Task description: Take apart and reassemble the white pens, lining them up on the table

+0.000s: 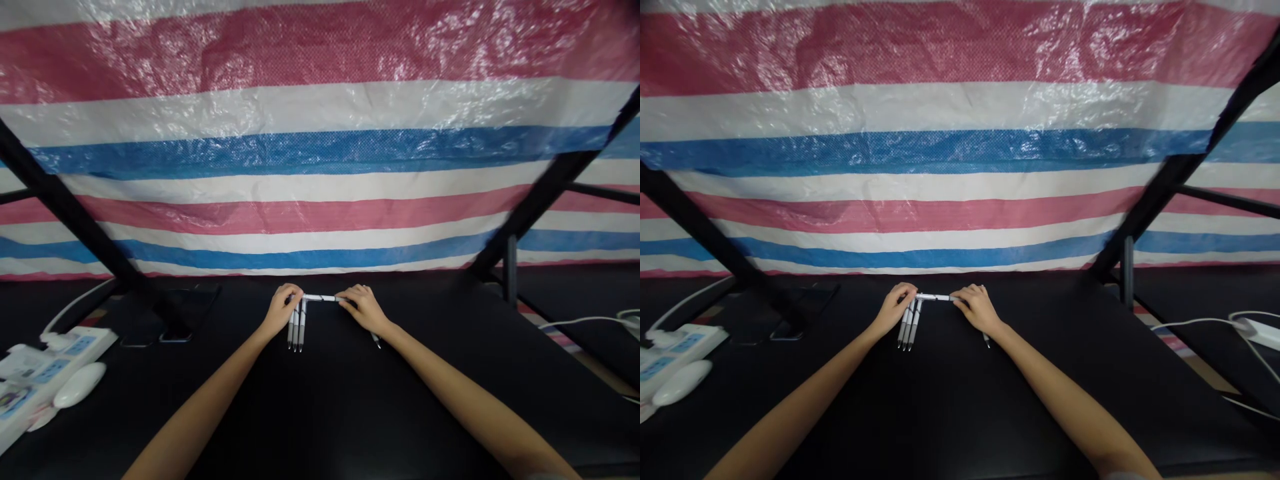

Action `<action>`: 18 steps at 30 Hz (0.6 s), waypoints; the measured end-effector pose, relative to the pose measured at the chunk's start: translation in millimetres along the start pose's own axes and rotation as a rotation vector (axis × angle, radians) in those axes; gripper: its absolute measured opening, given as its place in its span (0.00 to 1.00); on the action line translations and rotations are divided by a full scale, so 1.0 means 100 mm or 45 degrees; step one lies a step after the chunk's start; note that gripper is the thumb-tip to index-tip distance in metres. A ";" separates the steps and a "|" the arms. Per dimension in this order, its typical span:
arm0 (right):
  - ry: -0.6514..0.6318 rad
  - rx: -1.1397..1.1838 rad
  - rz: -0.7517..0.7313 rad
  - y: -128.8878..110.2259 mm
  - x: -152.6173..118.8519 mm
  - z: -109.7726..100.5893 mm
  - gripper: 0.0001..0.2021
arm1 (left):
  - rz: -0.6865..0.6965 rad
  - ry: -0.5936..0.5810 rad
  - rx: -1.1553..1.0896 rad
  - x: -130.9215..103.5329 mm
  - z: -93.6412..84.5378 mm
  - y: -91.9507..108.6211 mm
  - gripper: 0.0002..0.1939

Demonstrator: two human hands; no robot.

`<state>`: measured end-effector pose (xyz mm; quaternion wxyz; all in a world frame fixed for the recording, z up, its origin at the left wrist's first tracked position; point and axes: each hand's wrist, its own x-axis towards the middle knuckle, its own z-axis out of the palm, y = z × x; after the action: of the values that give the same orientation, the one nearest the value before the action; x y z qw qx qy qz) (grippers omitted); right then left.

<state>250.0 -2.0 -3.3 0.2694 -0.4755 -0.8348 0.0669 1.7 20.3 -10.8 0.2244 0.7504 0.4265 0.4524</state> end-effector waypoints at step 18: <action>-0.008 -0.144 -0.074 -0.06 -0.02 -0.02 0.12 | 0.003 -0.054 0.124 0.00 0.00 -0.04 0.18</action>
<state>246.9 -7.3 0.1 0.2411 -0.4653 -0.8516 0.0132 0.1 22.8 -13.7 0.1960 0.7702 0.4423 0.4155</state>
